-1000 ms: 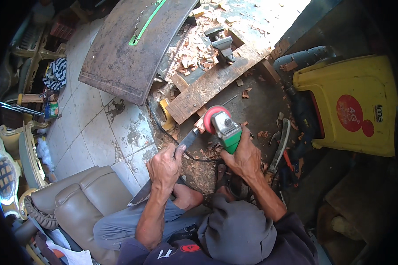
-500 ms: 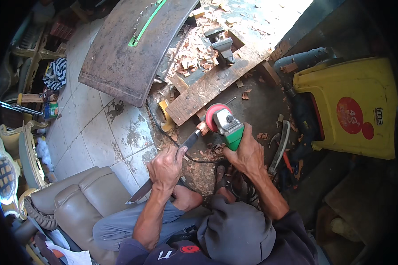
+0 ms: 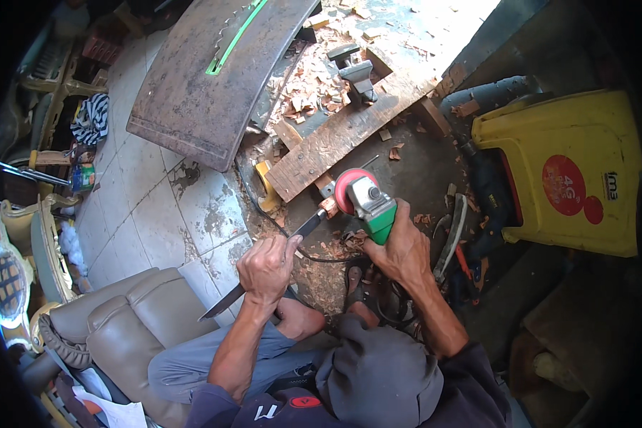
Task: The person carves a wooden handle with a knife and grinds it with an angle grinder.
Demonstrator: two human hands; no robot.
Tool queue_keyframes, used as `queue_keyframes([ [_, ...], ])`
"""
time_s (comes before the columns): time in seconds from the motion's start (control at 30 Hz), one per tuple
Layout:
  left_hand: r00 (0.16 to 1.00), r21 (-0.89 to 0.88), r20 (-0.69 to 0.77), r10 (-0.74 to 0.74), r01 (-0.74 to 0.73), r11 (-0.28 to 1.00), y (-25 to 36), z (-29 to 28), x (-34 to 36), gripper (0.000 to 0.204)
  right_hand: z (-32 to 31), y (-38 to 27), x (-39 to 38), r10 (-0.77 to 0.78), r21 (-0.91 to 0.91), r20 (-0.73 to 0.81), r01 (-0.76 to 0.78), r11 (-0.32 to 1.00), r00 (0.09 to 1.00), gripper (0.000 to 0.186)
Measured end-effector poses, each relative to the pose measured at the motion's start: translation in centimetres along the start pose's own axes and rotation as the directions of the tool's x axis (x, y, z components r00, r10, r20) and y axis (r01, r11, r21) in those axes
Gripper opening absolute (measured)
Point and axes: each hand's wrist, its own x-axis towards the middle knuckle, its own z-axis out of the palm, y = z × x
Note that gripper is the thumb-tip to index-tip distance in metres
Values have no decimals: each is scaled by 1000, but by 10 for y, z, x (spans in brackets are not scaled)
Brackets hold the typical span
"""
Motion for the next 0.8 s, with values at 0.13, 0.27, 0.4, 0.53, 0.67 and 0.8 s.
queue_keyframes([
  [0.13, 999, 19, -7, 48, -48, 999, -5, 2, 1, 35, -3, -3, -3, -6, -9, -10, 6, 1000, 1000, 83],
  [0.27, 997, 45, -23, 80, -79, 996, -5, 3, 2, 36, -11, 0, -5, 6, -21, 32, -6, 1000, 999, 82],
  [0.4, 991, 66, -29, 128, -126, 990, -7, 4, 3, 37, -8, 4, -6, -4, -39, 7, 5, 999, 1000, 79],
  [0.53, 980, 114, -18, 196, -193, 975, -7, 3, 0, 38, -12, 1, -4, -23, -38, 23, 24, 999, 999, 78],
  [0.67, 982, 131, -26, 186, -181, 975, -9, 4, -3, 38, -11, 5, -6, 11, -65, 4, -10, 998, 1000, 75],
  [0.8, 979, 128, -14, 202, -198, 972, -12, 5, -2, 38, -15, 4, -11, -18, -42, 37, 19, 999, 999, 70],
])
